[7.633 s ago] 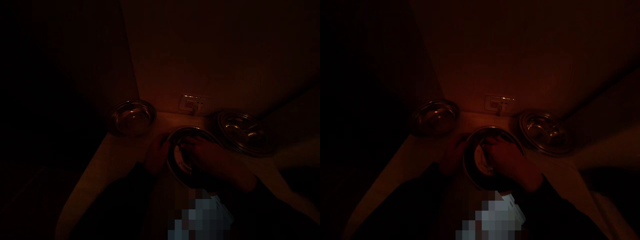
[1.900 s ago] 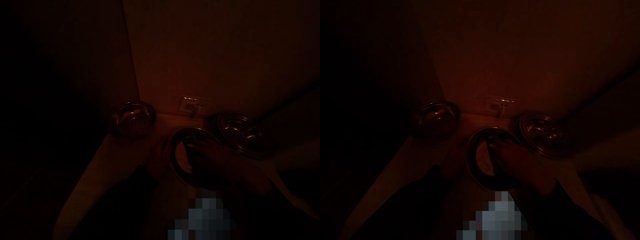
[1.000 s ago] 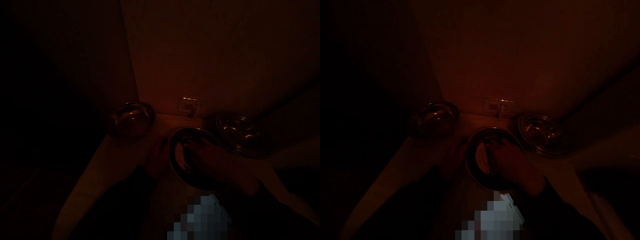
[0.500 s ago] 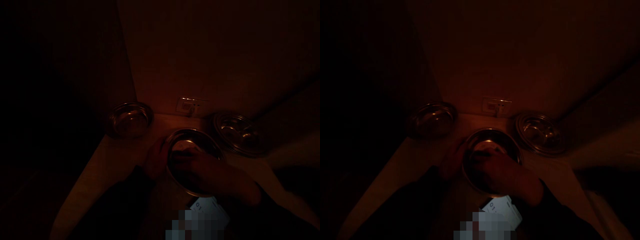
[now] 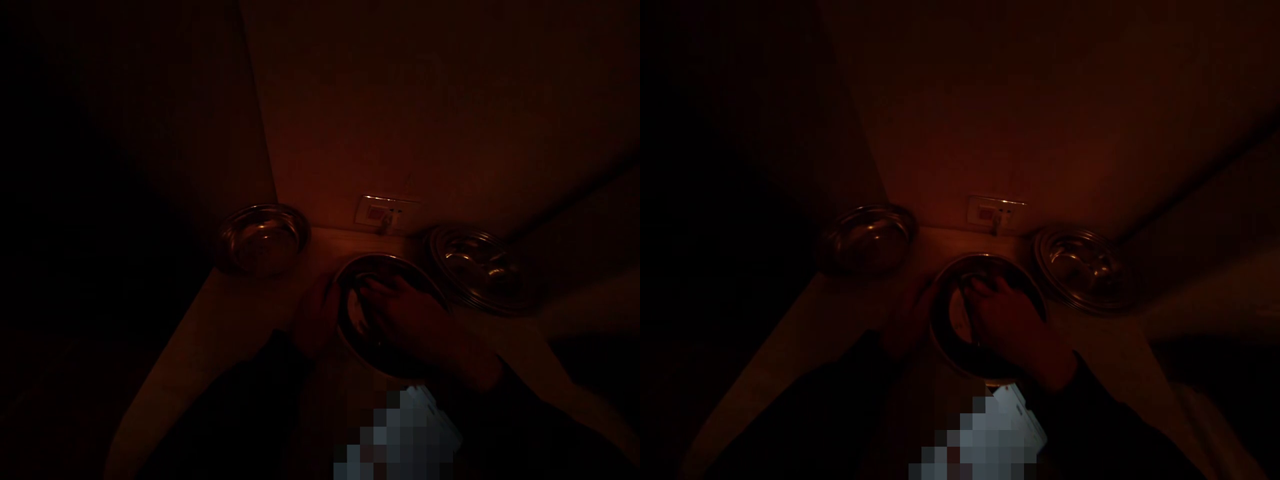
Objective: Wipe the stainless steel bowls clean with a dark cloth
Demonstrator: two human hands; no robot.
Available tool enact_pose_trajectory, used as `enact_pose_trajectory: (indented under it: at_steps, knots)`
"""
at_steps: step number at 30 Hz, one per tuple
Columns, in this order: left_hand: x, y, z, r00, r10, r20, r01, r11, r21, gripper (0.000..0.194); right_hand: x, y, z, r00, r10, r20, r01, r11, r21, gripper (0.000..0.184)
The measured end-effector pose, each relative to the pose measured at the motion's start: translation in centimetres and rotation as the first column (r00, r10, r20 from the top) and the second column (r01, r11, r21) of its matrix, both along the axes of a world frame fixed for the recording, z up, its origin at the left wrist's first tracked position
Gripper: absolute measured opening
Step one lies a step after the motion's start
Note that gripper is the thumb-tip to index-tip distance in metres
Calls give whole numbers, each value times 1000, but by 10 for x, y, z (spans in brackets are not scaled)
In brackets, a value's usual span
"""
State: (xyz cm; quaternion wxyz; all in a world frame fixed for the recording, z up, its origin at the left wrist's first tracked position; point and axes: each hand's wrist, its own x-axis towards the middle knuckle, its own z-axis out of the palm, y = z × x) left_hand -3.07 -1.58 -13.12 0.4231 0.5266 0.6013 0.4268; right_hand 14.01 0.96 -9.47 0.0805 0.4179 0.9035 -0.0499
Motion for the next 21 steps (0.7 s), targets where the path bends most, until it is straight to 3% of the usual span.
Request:
enact_pose_trajectory:
  at_steps: [5,11,16,21]
  knots:
    - [1,0,-1,1000,26,-13,-26,1000,-5,33,-6,-11,6,973,179,-149,-190,980,-63,42]
    - [0,0,0,999,30,10,-30,999,-11,33,-1,-17,19,945,242,-219,-294,923,-250,34]
    - [-1,1,-1,999,37,3,-37,999,-19,33,-4,-16,16,961,199,-192,-239,947,-216,39]
    - [-3,2,-3,1000,18,16,-18,1000,-2,32,-2,-4,5,995,32,-95,-41,995,-91,40]
